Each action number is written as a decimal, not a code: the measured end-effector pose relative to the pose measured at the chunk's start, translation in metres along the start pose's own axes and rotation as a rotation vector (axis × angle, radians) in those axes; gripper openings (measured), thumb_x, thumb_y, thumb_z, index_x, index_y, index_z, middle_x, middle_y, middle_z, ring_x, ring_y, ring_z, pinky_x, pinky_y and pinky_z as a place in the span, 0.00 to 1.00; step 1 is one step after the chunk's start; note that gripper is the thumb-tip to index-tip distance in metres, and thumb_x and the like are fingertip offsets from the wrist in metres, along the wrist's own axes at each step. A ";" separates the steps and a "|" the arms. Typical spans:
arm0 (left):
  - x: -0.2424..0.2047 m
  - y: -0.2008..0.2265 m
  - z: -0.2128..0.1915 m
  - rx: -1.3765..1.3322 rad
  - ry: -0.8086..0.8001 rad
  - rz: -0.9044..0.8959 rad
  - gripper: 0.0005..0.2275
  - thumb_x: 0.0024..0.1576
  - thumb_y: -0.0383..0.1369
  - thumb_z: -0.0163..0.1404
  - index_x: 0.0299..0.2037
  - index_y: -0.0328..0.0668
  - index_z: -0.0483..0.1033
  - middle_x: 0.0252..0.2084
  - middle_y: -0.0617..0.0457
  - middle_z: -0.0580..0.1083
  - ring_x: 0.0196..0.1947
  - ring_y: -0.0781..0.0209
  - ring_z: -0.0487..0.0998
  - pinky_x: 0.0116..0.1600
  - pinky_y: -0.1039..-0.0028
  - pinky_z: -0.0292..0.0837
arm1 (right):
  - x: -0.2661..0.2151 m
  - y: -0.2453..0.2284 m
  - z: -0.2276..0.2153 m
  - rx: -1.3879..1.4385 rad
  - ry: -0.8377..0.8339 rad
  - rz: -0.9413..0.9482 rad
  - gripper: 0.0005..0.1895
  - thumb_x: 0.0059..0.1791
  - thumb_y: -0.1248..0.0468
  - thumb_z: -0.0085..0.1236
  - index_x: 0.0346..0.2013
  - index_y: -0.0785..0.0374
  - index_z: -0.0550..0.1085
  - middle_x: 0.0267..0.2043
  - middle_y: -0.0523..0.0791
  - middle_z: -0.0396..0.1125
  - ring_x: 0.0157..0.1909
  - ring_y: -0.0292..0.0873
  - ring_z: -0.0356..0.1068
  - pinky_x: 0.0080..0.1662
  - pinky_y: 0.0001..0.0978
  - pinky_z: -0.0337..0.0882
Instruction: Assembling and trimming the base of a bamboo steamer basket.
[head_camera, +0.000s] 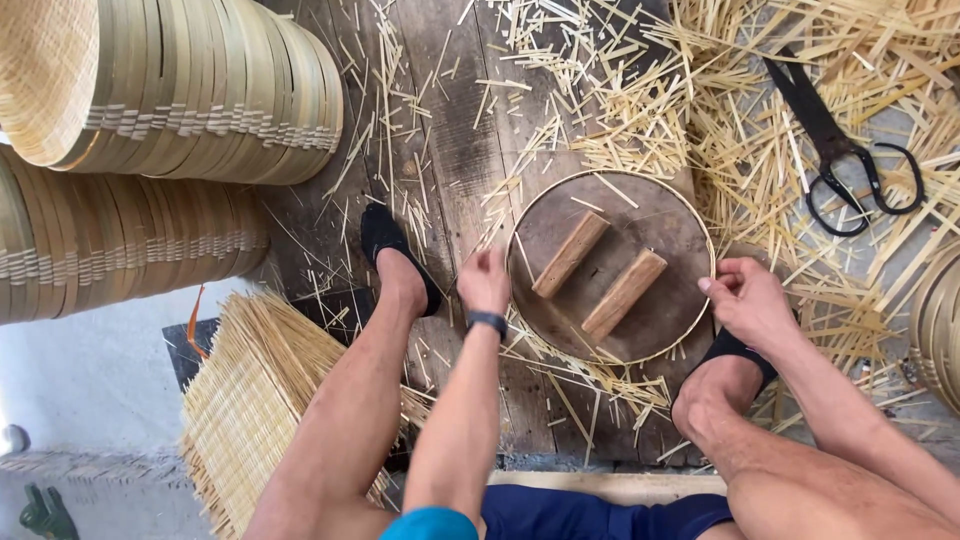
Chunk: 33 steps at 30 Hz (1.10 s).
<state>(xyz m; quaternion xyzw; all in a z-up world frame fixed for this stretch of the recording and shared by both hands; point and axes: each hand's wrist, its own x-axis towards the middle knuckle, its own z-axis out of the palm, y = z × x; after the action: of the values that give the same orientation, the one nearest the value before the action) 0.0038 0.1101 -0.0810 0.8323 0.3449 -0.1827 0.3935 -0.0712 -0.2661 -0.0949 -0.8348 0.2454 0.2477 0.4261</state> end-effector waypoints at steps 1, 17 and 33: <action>-0.025 0.006 -0.003 -0.029 0.135 -0.194 0.22 0.59 0.46 0.57 0.52 0.32 0.79 0.48 0.40 0.79 0.47 0.51 0.82 0.54 0.63 0.77 | 0.000 0.003 0.001 0.092 -0.013 0.019 0.26 0.49 0.60 0.65 0.57 0.73 0.72 0.38 0.52 0.74 0.36 0.46 0.73 0.41 0.39 0.73; -0.050 -0.061 0.032 -0.761 -0.243 -0.481 0.16 0.62 0.36 0.52 0.51 0.27 0.73 0.50 0.40 0.75 0.47 0.44 0.76 0.56 0.39 0.75 | -0.017 0.012 0.017 0.554 -0.144 0.169 0.12 0.53 0.67 0.60 0.41 0.79 0.75 0.36 0.49 0.71 0.36 0.43 0.71 0.39 0.44 0.79; -0.103 -0.078 0.098 -1.114 -0.404 -0.367 0.11 0.63 0.24 0.52 0.53 0.31 0.66 0.45 0.46 0.75 0.43 0.51 0.81 0.50 0.57 0.84 | -0.010 0.001 0.038 0.688 -0.139 0.212 0.11 0.53 0.68 0.55 0.42 0.77 0.69 0.35 0.56 0.71 0.33 0.52 0.77 0.34 0.44 0.81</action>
<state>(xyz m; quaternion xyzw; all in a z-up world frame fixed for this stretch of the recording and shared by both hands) -0.1273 0.0246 -0.1242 0.3779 0.4448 -0.1937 0.7885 -0.0872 -0.2328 -0.1085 -0.5937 0.3701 0.2493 0.6696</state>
